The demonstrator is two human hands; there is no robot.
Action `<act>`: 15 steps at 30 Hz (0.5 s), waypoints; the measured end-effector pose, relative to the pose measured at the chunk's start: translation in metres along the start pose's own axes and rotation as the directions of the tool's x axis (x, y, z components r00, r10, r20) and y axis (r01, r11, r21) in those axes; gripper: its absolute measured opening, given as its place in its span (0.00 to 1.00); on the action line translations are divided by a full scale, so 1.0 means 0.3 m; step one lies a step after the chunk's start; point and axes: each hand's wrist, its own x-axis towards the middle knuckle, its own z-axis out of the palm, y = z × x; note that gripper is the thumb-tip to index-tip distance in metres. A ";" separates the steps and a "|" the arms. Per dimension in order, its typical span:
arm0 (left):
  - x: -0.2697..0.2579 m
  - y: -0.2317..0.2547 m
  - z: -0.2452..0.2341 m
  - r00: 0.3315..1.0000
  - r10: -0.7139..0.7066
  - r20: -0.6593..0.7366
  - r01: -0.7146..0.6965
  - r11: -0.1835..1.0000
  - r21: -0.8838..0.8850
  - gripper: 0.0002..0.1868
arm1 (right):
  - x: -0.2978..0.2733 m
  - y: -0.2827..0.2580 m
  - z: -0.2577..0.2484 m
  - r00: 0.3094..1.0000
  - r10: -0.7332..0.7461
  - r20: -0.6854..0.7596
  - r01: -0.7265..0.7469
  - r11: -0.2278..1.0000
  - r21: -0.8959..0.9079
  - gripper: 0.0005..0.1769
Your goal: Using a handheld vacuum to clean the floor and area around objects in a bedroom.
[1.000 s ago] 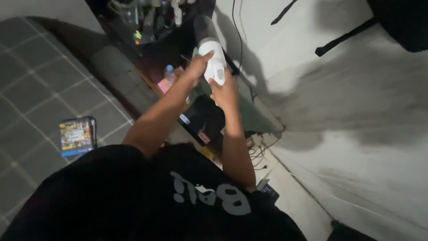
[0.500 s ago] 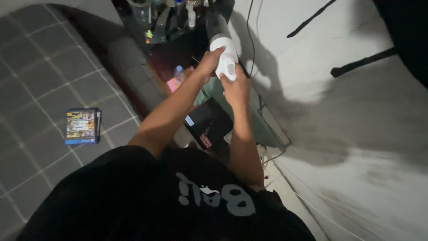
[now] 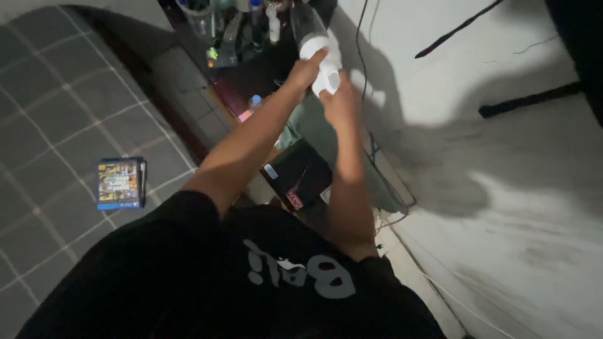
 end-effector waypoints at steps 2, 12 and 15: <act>0.046 0.007 -0.008 0.998 0.024 -0.066 -0.022 0.999 0.023 0.39 | 0.064 0.037 0.032 0.999 -0.024 0.023 0.026 0.997 -0.067 0.23; 0.188 0.075 0.000 0.993 0.013 -0.118 -0.010 1.000 0.024 0.34 | 0.201 0.036 0.023 0.999 0.031 0.031 -0.028 0.994 -0.106 0.33; 0.189 0.062 0.002 0.991 0.007 -0.135 -0.001 0.999 0.046 0.33 | 0.207 0.043 0.015 0.999 -0.002 0.033 0.006 0.994 -0.111 0.32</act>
